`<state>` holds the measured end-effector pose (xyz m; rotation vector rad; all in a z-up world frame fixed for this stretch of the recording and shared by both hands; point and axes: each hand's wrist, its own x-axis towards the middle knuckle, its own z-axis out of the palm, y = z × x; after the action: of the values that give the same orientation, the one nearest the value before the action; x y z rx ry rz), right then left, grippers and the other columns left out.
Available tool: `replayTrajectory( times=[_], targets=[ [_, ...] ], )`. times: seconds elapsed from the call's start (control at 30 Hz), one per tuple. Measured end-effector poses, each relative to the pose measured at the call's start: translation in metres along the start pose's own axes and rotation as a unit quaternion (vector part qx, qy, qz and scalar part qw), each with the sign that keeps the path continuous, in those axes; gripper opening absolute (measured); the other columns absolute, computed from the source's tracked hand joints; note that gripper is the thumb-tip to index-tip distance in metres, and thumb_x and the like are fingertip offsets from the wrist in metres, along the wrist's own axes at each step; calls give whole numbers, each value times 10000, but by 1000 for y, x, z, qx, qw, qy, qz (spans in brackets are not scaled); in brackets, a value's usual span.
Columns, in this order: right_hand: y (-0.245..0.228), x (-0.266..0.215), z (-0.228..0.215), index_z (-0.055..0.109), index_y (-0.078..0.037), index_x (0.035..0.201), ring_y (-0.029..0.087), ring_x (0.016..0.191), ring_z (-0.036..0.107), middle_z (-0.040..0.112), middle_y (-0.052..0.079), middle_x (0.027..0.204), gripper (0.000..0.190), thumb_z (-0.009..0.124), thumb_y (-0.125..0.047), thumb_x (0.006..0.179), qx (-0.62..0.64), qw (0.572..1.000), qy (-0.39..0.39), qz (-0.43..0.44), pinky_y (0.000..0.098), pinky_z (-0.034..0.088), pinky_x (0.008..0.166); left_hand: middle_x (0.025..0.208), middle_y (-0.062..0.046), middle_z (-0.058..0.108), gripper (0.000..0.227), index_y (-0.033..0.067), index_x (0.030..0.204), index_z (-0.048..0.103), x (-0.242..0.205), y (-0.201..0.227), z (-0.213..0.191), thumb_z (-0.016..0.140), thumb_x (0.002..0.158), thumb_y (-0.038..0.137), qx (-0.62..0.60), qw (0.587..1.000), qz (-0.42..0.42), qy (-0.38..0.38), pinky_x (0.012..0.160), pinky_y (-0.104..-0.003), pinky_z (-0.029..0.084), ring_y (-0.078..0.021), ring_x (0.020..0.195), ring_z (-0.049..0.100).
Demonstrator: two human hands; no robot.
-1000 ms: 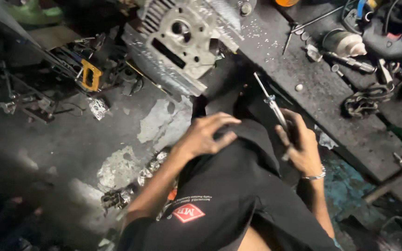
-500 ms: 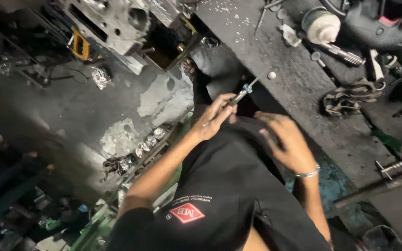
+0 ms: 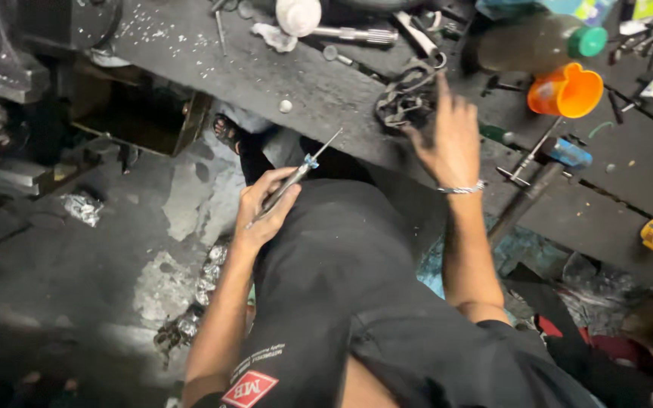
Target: The person works on a disassembled engine block, using a wrench to tighten bolts and a cloth to wipe surfaces. They handle small metal parts and tools, occasionally adjusting the engine block on the workbench.
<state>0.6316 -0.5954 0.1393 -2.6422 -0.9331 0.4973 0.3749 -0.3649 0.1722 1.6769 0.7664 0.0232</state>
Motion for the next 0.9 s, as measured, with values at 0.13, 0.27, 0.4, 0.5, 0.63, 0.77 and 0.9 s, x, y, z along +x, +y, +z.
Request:
replayTrajectory(
  times=[0.13,0.27,0.4,0.5,0.63,0.77,0.9],
  targets=[
    [-11,8,28,322,-11,1649,438,1099,523,519,283,1228,951,858,-158,877,68,996,58,1,486,466,966,708,-34,621,272,78,1195,722,2,21,-4,776,931,113,38,999,34,-13,570,-255,445,-62,624,547],
    [-33,5,20,498,-92,1377,386,1086,550,563,205,1148,725,840,-84,738,112,984,121,-69,451,480,955,833,-97,726,300,99,1183,726,0,34,-16,790,897,163,156,980,121,0,609,-346,545,-215,681,696],
    [-75,-6,13,485,-34,1200,314,1083,615,564,175,1196,456,717,-83,810,311,935,74,-151,396,498,979,833,-130,721,263,143,1141,762,-8,30,-26,774,888,214,279,954,95,-50,633,-466,539,-355,744,695],
    [-108,-24,21,510,-12,1256,286,993,632,592,152,1128,505,764,-166,847,334,910,-185,-163,383,516,927,896,-116,726,257,117,1138,725,-15,17,-31,745,899,211,288,934,193,-89,702,-480,541,-346,828,696],
    [-136,-48,38,480,10,1426,312,1120,621,637,194,1227,649,751,-210,879,282,873,-306,-254,414,498,972,829,-104,708,276,130,1106,682,-23,-5,-46,755,863,238,341,894,231,-176,673,-492,529,-343,800,686],
    [-140,-61,54,361,7,1523,390,1208,577,570,250,1325,645,631,-288,1016,349,825,-397,-198,465,482,988,855,-90,707,294,127,1133,636,-43,-32,-58,740,888,249,313,885,299,-171,678,-479,535,-327,813,690],
    [-145,-54,60,612,-117,1368,368,1093,704,749,163,1173,365,536,-269,1045,173,895,-385,-145,421,544,963,827,-85,709,280,155,1138,650,-65,-49,-67,752,903,268,326,888,288,-150,665,-475,533,-320,792,690]
  ],
)
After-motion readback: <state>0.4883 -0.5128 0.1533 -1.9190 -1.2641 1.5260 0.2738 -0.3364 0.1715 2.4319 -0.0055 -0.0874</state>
